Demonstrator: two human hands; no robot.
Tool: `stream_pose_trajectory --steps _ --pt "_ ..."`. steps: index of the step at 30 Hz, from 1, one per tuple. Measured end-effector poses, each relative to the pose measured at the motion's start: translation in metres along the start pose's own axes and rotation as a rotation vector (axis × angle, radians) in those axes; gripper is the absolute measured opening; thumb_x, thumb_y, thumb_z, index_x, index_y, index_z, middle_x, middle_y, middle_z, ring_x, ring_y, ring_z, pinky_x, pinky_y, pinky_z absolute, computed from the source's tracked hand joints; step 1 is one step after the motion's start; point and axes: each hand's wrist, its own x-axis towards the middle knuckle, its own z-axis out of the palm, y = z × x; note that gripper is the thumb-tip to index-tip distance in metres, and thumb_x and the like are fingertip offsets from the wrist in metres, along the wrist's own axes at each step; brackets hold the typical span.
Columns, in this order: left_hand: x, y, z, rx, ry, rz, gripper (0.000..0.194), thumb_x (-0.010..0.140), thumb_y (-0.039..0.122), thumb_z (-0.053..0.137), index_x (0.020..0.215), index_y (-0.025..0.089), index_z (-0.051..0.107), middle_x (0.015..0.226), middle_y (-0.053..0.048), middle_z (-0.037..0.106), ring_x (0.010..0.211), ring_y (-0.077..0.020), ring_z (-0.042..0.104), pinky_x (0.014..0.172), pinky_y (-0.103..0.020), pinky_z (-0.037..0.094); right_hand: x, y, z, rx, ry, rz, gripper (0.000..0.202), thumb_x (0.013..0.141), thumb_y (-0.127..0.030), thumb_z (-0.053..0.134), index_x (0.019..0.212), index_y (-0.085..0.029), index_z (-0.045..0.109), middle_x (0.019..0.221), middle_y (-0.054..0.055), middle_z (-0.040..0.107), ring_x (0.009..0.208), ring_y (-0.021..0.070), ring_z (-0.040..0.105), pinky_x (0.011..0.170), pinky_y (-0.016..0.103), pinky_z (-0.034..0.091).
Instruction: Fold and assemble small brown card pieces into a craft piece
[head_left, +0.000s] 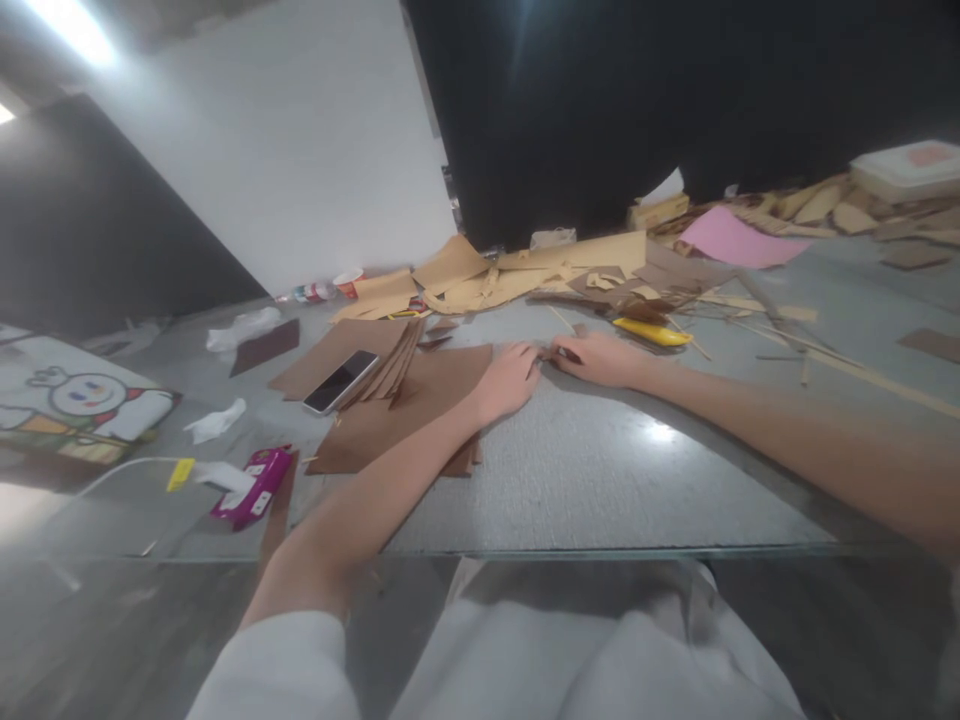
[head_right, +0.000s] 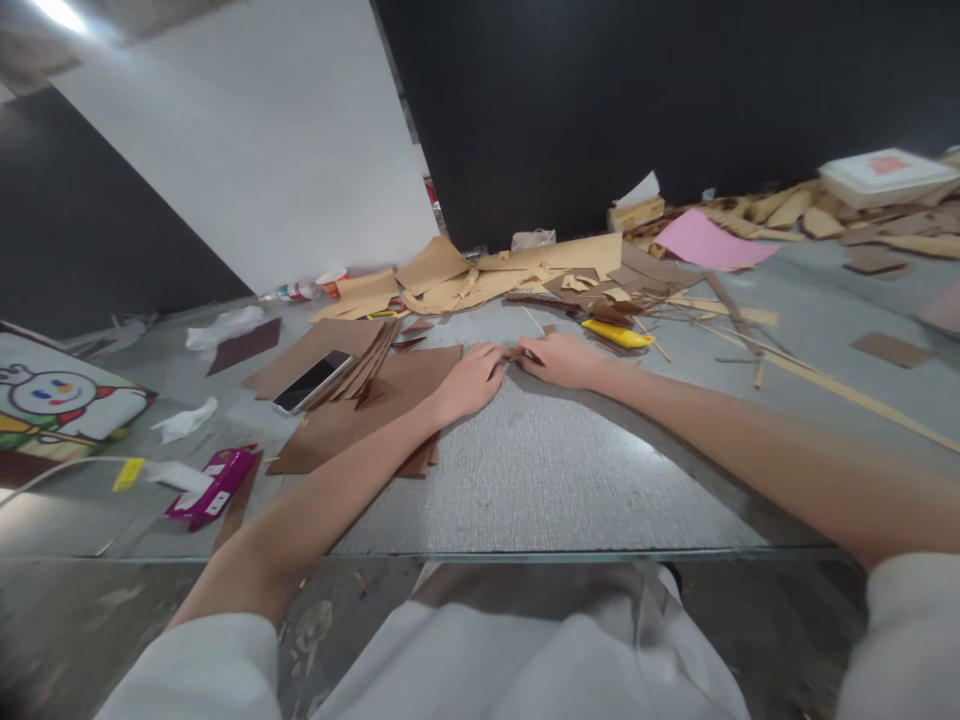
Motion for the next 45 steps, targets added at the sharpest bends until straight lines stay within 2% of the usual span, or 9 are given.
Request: stream_pose_trajectory --steps 20,34,45 --pt "0.0012 -0.0014 0.0016 0.015 0.005 0.014 0.031 0.106 0.012 0.044 0.126 0.015 0.066 0.131 -0.013 0.069 0.131 -0.0265 0.060 0.120 -0.044 0.047 -0.0003 0.0007 0.0032 -0.005 0.038 -0.005 0.031 0.106 -0.041 0.049 0.119 -0.022 0.070 0.087 0.008 0.073 0.071 0.0219 0.060 0.065 0.031 0.030" --pt "0.0010 -0.0003 0.0010 0.006 0.005 0.002 0.032 0.106 0.012 0.043 0.126 0.017 0.066 0.131 -0.012 0.069 0.133 -0.0263 0.058 0.121 -0.044 0.046 -0.0009 -0.0019 -0.0002 -0.010 0.013 0.013 0.028 0.107 -0.039 0.050 0.120 -0.023 0.069 0.089 0.007 0.071 0.071 0.0201 0.058 0.066 0.029 0.030" --pt "0.0003 -0.0006 0.0012 -0.009 0.004 0.001 0.032 0.106 0.014 0.043 0.127 0.015 0.066 0.133 -0.013 0.069 0.133 -0.0270 0.058 0.122 -0.046 0.045 -0.0005 -0.0006 0.0008 0.001 0.018 -0.008 0.031 0.107 -0.041 0.049 0.118 -0.022 0.070 0.087 0.008 0.073 0.074 0.0228 0.061 0.065 0.031 0.031"
